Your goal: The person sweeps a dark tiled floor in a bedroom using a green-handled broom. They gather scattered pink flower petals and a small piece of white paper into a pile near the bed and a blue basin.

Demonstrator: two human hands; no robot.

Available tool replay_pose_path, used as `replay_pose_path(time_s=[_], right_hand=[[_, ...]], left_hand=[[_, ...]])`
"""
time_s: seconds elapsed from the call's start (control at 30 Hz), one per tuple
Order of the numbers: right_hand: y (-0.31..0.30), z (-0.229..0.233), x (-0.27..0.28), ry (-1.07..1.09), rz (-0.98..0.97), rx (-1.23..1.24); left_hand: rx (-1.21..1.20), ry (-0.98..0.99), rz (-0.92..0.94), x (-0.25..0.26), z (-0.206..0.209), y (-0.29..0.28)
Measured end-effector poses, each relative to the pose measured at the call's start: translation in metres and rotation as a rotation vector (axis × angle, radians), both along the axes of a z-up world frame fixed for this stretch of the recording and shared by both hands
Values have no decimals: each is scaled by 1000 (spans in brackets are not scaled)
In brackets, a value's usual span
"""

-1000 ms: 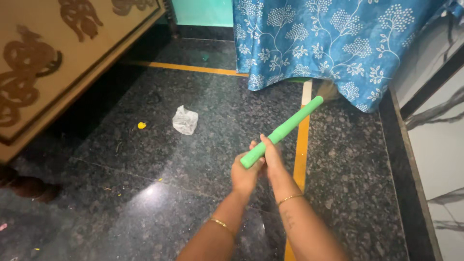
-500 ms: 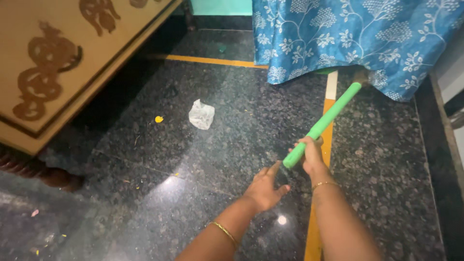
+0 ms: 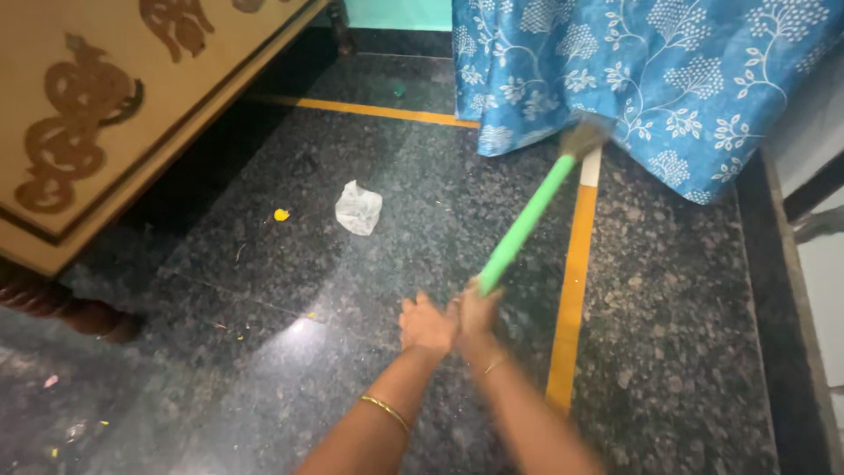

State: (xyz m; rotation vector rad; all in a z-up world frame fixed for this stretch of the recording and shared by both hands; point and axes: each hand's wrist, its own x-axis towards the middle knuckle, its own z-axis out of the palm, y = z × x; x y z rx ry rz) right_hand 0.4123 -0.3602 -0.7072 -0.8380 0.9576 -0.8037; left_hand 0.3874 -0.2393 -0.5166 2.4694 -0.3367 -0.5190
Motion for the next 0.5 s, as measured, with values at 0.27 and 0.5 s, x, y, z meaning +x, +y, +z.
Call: replay_pose_path(time_s=[0.27, 0.5], right_hand=[[-256, 44, -108, -108, -35, -203], [-240, 81, -102, 208, 180, -193]], left_hand=[[-154, -32, -242, 8, -28, 15], [-107, 14, -281, -2, -22, 8]])
